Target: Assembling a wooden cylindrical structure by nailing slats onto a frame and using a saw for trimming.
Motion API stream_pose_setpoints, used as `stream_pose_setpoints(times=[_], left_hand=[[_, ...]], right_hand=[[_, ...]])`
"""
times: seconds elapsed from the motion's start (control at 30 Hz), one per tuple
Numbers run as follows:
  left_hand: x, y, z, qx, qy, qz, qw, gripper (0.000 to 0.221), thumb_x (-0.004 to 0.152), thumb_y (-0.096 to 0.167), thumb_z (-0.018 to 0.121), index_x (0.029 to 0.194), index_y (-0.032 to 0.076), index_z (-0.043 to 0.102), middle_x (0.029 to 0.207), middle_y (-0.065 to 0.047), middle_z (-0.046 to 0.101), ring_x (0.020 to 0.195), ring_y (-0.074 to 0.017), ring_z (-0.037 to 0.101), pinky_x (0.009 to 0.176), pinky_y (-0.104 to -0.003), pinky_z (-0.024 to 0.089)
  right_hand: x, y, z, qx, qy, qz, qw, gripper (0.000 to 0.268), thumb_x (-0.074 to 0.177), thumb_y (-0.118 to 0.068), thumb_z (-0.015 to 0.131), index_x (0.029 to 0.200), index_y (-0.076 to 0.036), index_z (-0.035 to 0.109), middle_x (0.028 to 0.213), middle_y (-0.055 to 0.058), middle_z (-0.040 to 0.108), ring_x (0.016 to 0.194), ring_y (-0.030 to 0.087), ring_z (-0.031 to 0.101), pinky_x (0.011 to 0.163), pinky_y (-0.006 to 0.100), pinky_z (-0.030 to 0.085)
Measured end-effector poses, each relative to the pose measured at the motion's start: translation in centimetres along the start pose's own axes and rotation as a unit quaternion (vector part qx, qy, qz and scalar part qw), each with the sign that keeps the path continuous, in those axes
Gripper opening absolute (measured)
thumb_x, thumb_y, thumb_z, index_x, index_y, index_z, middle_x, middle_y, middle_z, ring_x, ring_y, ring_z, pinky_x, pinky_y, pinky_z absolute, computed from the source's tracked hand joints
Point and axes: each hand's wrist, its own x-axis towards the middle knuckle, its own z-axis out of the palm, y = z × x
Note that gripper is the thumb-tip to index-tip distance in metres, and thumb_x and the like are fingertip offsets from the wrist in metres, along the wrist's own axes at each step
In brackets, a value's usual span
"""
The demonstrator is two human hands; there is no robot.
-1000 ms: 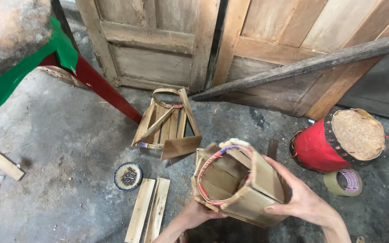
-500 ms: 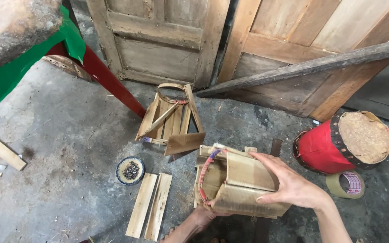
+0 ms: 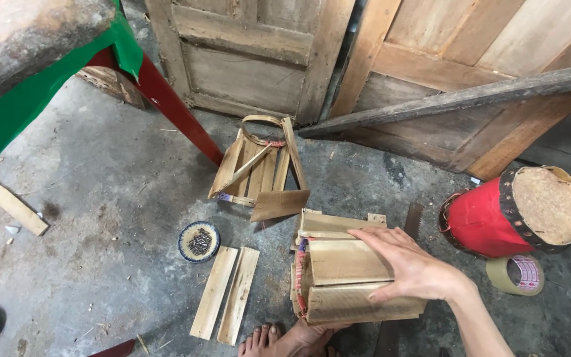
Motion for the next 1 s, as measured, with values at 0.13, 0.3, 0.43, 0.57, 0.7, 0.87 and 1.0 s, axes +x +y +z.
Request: stream_pose_setpoints(times=[0.13,0.3,0.43,0.57,0.7,0.87,1.0], left_hand=[[-6.9,7.3,0.5,-0.089,-0.26,-0.045,0.961,0.131,0.047,0.006,0.093,0.155,-0.008,0.019,0.144,-0.026,0.036,0.13,-0.0329,0.045,0.112,-0.035,0.043],[-9.6,9.2,0.2,-0.149,-0.551,-0.067,0.818,0.063,0.079,-0.025,0.065,0.14,-0.016,0.05,0.121,-0.027,0.07,0.107,-0.0358,0.071,0.098,-0.039,0.062],[-12.1,11.4,-0.4,-0.139,-0.531,-0.076,0.832,0.053,0.083,-0.023,0.062,0.135,-0.014,0.055,0.12,-0.027,0.07,0.11,-0.037,0.07,0.098,-0.042,0.061],[-12.4,13.0,-0.5,-0.124,-0.553,-0.072,0.821,0.054,0.086,-0.018,0.062,0.138,-0.011,0.053,0.119,-0.026,0.072,0.115,-0.0374,0.07,0.097,-0.04,0.062],[-13.5,14.0,-1.0,-0.111,-0.543,-0.073,0.829,0.043,0.086,-0.019,0.061,0.13,-0.014,0.059,0.117,-0.025,0.072,0.117,-0.0347,0.07,0.101,-0.041,0.059],[-13.5,14.1,-1.0,-0.097,-0.527,-0.077,0.841,0.036,0.085,-0.015,0.067,0.122,-0.011,0.065,0.111,-0.02,0.075,0.108,-0.0276,0.073,0.099,-0.039,0.058],[-13.6,13.8,-2.0,-0.078,-0.496,-0.068,0.862,0.041,0.086,-0.007,0.071,0.126,-0.005,0.064,0.112,-0.019,0.077,0.114,-0.0283,0.073,0.1,-0.044,0.055]], right_hand=[[1.2,0.1,0.6,-0.045,-0.011,0.038,0.998,0.122,0.059,-0.04,0.096,0.161,-0.031,0.029,0.162,0.004,0.038,0.151,0.029,0.029,0.125,0.051,0.016],[2.2,0.0,0.0,-0.038,-0.011,0.036,0.999,0.12,0.058,-0.04,0.093,0.16,-0.028,0.031,0.164,0.0,0.037,0.153,0.028,0.028,0.125,0.049,0.016],[3.5,0.4,-0.8,-0.02,-0.022,0.056,0.998,0.12,0.058,-0.044,0.091,0.16,-0.03,0.03,0.163,0.004,0.038,0.148,0.031,0.034,0.122,0.054,0.025],[5.0,1.0,-1.4,0.007,-0.018,0.071,0.997,0.112,0.061,-0.051,0.088,0.158,-0.031,0.036,0.157,0.004,0.046,0.141,0.03,0.046,0.116,0.052,0.038],[6.1,2.0,-1.6,0.013,-0.02,0.062,0.998,0.112,0.061,-0.057,0.087,0.158,-0.03,0.037,0.153,0.006,0.05,0.136,0.029,0.051,0.113,0.049,0.042],[6.7,2.5,-1.7,-0.001,-0.026,0.057,0.998,0.109,0.064,-0.058,0.085,0.158,-0.032,0.037,0.16,0.003,0.045,0.141,0.031,0.043,0.117,0.049,0.035],[7.0,2.2,-1.9,0.002,-0.032,0.08,0.996,0.109,0.063,-0.056,0.087,0.158,-0.035,0.037,0.161,-0.002,0.044,0.143,0.03,0.042,0.118,0.048,0.036]])
